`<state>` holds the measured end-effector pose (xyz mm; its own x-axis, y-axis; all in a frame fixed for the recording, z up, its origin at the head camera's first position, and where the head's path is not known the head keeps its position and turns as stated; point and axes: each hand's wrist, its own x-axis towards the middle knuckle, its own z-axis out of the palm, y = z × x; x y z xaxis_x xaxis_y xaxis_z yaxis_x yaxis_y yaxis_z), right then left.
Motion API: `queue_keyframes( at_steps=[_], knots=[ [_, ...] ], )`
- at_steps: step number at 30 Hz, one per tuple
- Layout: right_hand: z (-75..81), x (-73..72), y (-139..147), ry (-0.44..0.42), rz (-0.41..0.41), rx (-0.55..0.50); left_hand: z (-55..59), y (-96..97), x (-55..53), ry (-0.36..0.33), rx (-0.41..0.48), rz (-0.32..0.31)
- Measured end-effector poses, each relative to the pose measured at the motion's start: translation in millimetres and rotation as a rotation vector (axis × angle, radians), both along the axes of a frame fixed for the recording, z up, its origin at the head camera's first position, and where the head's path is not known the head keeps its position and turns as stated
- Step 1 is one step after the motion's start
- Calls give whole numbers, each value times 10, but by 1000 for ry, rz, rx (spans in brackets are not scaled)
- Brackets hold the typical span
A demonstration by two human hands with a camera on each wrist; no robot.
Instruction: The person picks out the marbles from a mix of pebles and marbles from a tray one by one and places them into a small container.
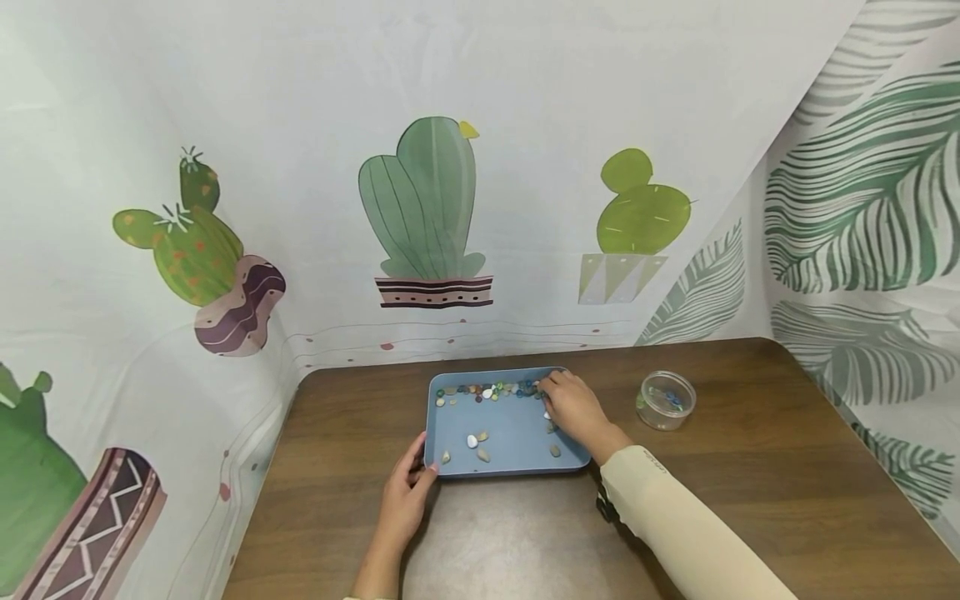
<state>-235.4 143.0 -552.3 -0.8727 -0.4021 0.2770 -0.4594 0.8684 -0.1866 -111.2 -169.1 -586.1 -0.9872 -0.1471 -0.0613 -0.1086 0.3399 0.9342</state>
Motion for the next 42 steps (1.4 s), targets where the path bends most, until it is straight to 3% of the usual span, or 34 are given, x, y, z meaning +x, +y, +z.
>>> queue_keyframes(
  at_steps=[18, 34, 42],
  knots=[
    [0, -10, 18, 6, 22, -55, 9, 1, 8, -2, -8, -3],
    [53, 93, 69, 33, 3, -230, 14, -3, 12, -6, -15, -3],
    [134, 179, 169, 89, -23, -336, 4, 17, 14, 36, 15, -6]
  ],
)
